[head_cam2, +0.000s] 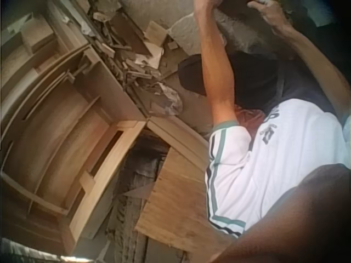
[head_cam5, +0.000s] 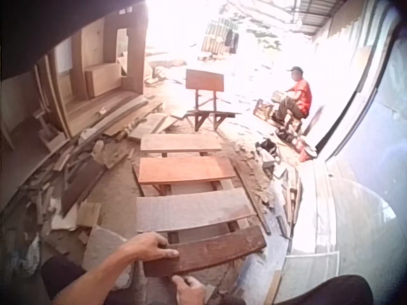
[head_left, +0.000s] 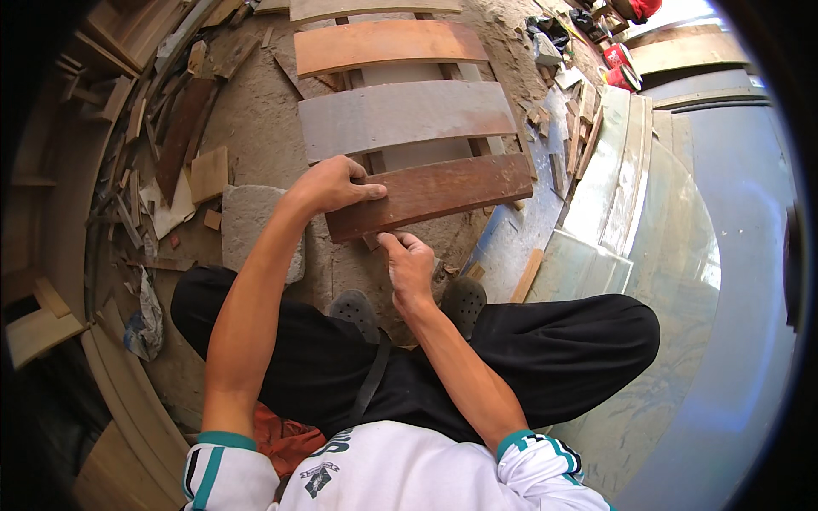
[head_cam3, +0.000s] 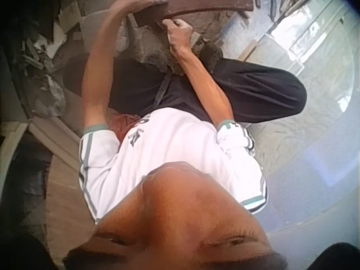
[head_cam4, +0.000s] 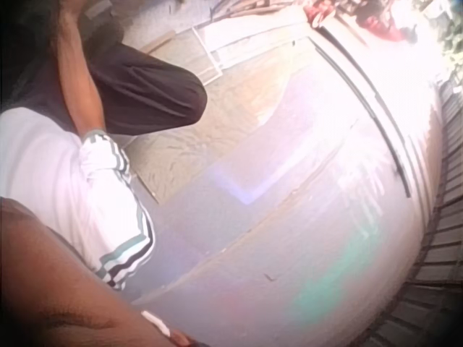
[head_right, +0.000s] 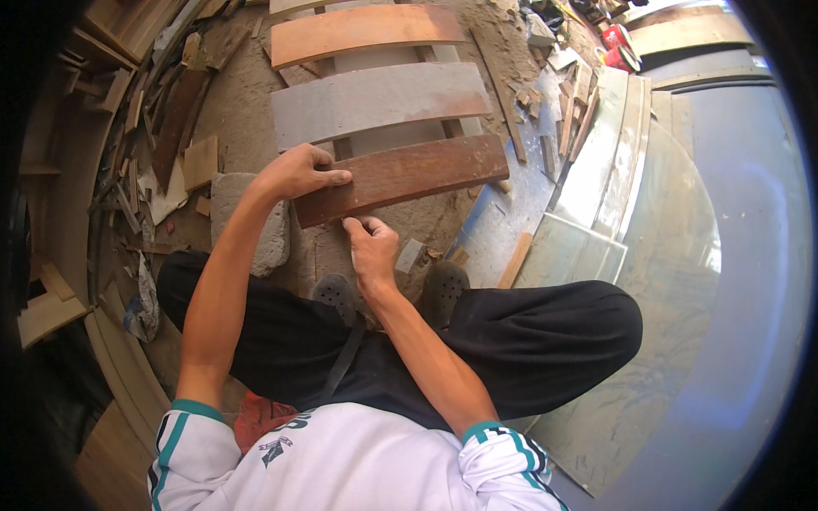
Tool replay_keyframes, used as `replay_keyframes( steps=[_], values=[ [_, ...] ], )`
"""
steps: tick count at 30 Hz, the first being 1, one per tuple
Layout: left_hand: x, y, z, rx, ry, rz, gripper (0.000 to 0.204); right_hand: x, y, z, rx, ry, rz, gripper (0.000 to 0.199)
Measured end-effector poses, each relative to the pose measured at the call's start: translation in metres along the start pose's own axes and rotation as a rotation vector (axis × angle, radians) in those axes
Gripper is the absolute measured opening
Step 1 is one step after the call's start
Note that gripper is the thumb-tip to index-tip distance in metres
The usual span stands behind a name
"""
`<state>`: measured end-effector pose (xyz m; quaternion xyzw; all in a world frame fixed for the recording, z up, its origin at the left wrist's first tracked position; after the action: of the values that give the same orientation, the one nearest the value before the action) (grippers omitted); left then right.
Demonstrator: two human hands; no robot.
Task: The person sits on the floor and assembles a small wooden stool or pallet by hand. They align wooden slats, insert small wooden dowels into pre-drilled holes, and use a hammer to drive the dowels in to secure the pieces together.
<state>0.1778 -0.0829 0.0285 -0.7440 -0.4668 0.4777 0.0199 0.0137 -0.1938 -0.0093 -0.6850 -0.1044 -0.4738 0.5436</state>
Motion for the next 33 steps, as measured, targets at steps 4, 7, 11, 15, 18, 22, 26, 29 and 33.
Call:
replay_keyframes(
  steps=[4, 7, 11, 15, 18, 22, 26, 29, 33],
  values=[
    [-0.001, -0.002, -0.001, 0.010, -0.003, -0.007, 0.060, 0.002, -0.002, 0.002, 0.005, 0.008, 0.006, 0.022],
    [0.011, 0.002, -0.005, -0.129, -0.177, -0.001, 0.059, 0.002, -0.003, 0.002, 0.014, 0.000, 0.023, 0.024],
    [0.026, 0.004, -0.004, -0.068, -0.187, -0.091, 0.058, 0.000, -0.002, 0.002, 0.014, -0.014, 0.005, 0.027],
    [0.019, 0.001, -0.002, -0.053, -0.167, 0.010, 0.056, 0.002, -0.003, 0.003, 0.011, -0.002, 0.000, 0.028],
    [0.019, -0.002, -0.003, -0.044, -0.179, -0.026, 0.054, 0.002, -0.002, 0.002, 0.012, 0.007, 0.002, 0.028],
    [0.029, -0.012, -0.001, -0.125, -0.359, -0.123, 0.052, 0.002, -0.002, 0.001, 0.009, -0.009, 0.011, 0.027],
    [0.054, -0.022, 0.007, -0.209, -0.694, -0.241, 0.053, 0.002, -0.003, 0.005, 0.017, 0.075, 0.001, 0.020],
    [0.069, -0.034, 0.018, -0.285, -0.860, -0.330, 0.061, 0.000, -0.001, 0.003, -0.005, 0.023, -0.020, 0.020],
    [0.083, -0.050, 0.044, -0.294, -1.139, -0.482, 0.067, -0.002, 0.001, 0.001, 0.025, 0.040, 0.009, 0.020]
  ],
)
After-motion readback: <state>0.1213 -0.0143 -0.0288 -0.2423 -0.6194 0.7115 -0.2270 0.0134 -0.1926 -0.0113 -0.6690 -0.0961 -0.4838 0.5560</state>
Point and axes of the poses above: each hand's wrist, its own y-axis towards the middle knuckle, its own z-axis out of the palm, x = y × z, the point moved 10 cm from there along y, towards the middle knuckle, and after that the axes turned 4 degrees about z, right-handed, at the moved point
